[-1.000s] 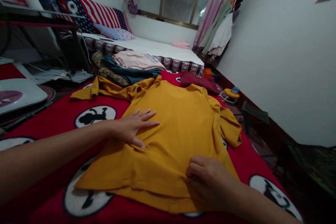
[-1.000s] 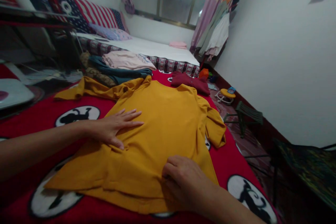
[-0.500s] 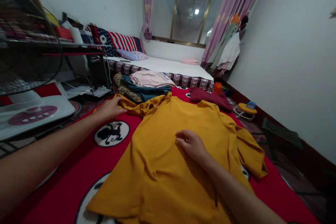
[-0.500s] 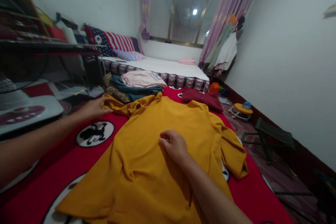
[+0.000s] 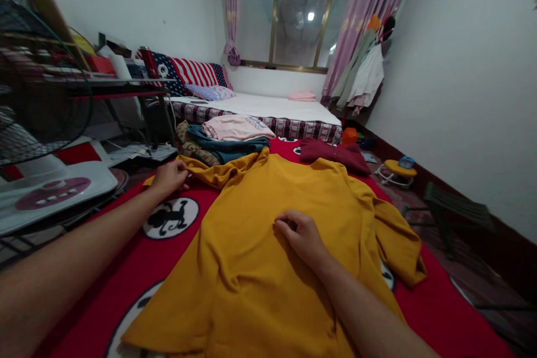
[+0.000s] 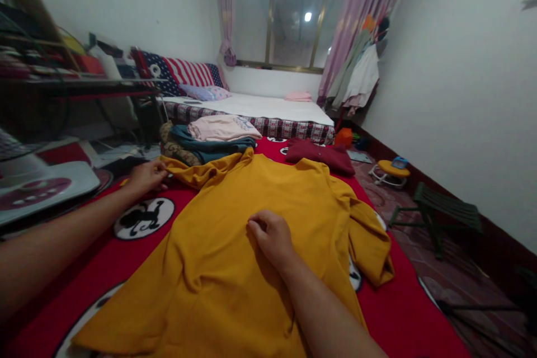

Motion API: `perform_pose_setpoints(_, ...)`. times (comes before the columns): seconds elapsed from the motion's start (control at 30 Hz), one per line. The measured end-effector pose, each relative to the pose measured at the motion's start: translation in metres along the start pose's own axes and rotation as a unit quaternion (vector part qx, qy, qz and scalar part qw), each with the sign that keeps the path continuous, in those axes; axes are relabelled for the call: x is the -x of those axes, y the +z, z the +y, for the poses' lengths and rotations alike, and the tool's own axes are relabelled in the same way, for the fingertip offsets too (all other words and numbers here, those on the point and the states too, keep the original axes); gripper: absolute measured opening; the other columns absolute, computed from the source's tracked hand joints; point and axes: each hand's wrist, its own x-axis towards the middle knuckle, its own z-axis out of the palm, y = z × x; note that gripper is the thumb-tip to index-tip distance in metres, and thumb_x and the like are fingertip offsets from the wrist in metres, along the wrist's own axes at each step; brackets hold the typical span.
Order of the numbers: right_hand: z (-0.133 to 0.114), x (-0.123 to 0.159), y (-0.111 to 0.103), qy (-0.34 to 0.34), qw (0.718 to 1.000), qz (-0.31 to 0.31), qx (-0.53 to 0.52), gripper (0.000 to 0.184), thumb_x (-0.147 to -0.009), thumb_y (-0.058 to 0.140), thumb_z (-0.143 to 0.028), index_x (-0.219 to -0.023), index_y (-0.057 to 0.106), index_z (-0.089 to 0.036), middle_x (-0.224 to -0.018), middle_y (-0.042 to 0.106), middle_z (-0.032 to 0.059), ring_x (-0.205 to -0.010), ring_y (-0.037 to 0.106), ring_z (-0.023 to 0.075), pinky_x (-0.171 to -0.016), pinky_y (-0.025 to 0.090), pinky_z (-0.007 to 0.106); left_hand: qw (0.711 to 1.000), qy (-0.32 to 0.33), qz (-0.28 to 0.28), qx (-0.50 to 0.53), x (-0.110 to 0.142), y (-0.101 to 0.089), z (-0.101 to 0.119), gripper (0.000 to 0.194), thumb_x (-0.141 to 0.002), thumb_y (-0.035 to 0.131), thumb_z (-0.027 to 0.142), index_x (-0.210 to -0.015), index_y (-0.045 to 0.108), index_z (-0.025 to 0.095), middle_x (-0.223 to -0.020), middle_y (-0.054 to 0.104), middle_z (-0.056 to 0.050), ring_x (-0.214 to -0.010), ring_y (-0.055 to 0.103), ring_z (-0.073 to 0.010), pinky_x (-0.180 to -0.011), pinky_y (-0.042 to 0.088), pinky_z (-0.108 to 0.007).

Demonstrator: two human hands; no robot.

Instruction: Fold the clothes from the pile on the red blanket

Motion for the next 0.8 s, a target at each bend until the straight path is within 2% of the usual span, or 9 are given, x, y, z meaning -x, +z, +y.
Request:
perform_pose_setpoints(0.13,-0.001,0.002,-0.002,-0.014,1.000,-0.006,-0.001,0.013,-0.084,0.058,-0.025,-0.080,0.070,-0.021,-0.076,0.070,0.0007,-0.068,0.061,0.0148,-0.063,0.043,0.025,0.969,-0.006,0.243,0.053,-0.017,-0.047,0.038,0.021,-0.087,0.043,0.022,-0.105,0.052,0.016,-0.103,0.065,-0.002,-0.095,0.059,-0.0166,-0.085,0.048,-0.030)
perform_pose_setpoints(0.27,-0.003,0.004,-0.002,-0.028,0.999,-0.006,0.019,0.012,-0.084,0.058,-0.025,-0.084,0.070,-0.021,-0.079,0.070,0.0012,-0.071,0.061,0.0150,-0.065,0.043,0.026,0.938,0.138,0.295,0.120,-0.033,-0.063,0.140,0.029,-0.093,0.039,0.019,-0.120,0.043,0.009,-0.125,0.056,-0.010,-0.107,0.054,-0.0124,-0.095,0.045,-0.027)
perform_pose_setpoints(0.37,-0.002,0.007,-0.003,-0.035,0.999,-0.004,0.026,0.013,-0.085,0.057,-0.027,-0.090,0.068,-0.021,-0.083,0.069,0.0024,-0.072,0.060,0.0155,-0.067,0.045,0.027,0.912,0.317,0.210,0.151,-0.021,-0.035,0.224,0.031,-0.092,0.048,0.024,-0.122,0.048,0.018,-0.122,0.061,-0.003,-0.106,0.058,-0.0115,-0.093,0.046,-0.024)
perform_pose_setpoints(0.43,-0.002,0.008,-0.005,-0.046,0.999,-0.003,0.024,0.015,-0.086,0.057,-0.026,-0.095,0.067,-0.021,-0.088,0.070,0.0039,-0.076,0.061,0.0162,-0.071,0.046,0.028,0.846,0.500,0.050,0.176,-0.001,-0.006,0.257,0.053,-0.088,0.055,0.027,-0.137,0.039,0.017,-0.134,0.054,-0.009,-0.120,0.053,-0.0186,-0.101,0.043,-0.032)
perform_pose_setpoints(0.47,-0.002,0.009,-0.006,-0.053,0.998,-0.002,0.022,0.016,-0.086,0.056,-0.024,-0.097,0.067,-0.020,-0.091,0.069,0.0046,-0.079,0.061,0.0167,-0.073,0.047,0.028,0.819,0.548,-0.025,0.167,0.010,0.007,0.263,0.060,-0.086,0.058,0.030,-0.140,0.036,0.018,-0.140,0.050,-0.010,-0.128,0.048,-0.0203,-0.105,0.039,-0.033)
perform_pose_setpoints(0.5,-0.002,0.009,-0.007,-0.057,0.998,0.001,0.021,0.017,-0.085,0.056,-0.023,-0.098,0.066,-0.020,-0.094,0.069,0.0052,-0.082,0.062,0.0170,-0.076,0.047,0.029,0.803,0.569,-0.080,0.154,0.022,0.020,0.262,0.066,-0.084,0.060,0.032,-0.143,0.034,0.019,-0.144,0.045,-0.011,-0.133,0.042,-0.0216,-0.108,0.036,-0.034)
perform_pose_setpoints(0.57,-0.001,0.010,-0.008,-0.057,0.998,0.005,0.023,0.017,-0.085,0.056,-0.021,-0.099,0.065,-0.019,-0.094,0.069,0.0053,-0.081,0.062,0.0168,-0.076,0.047,0.029,0.811,0.557,-0.138,0.115,0.041,0.037,0.243,0.072,-0.082,0.063,0.034,-0.145,0.033,0.018,-0.149,0.039,-0.012,-0.138,0.035,-0.0230,-0.112,0.031,-0.034)
perform_pose_setpoints(0.67,0.001,0.010,-0.006,-0.061,0.998,0.011,0.033,0.017,-0.085,0.056,-0.021,-0.100,0.064,-0.019,-0.093,0.067,0.0044,-0.076,0.060,0.0152,-0.074,0.047,0.028,0.879,0.458,-0.130,0.033,0.058,0.042,0.188,0.076,-0.078,0.066,0.034,-0.144,0.034,0.016,-0.147,0.041,-0.015,-0.136,0.038,-0.0254,-0.111,0.031,-0.036)
perform_pose_setpoints(0.8,0.003,0.007,-0.002,-0.066,0.996,0.044,0.039,0.018,-0.083,0.056,-0.021,-0.100,0.064,-0.020,-0.103,0.063,0.0058,-0.073,0.059,0.0136,-0.072,0.049,0.027,0.952,0.275,-0.118,-0.069,0.075,0.022,0.115,0.079,-0.071,0.069,0.051,-0.137,0.043,0.015,-0.131,0.055,-0.016,-0.119,0.054,-0.0302,-0.096,0.044,-0.036)
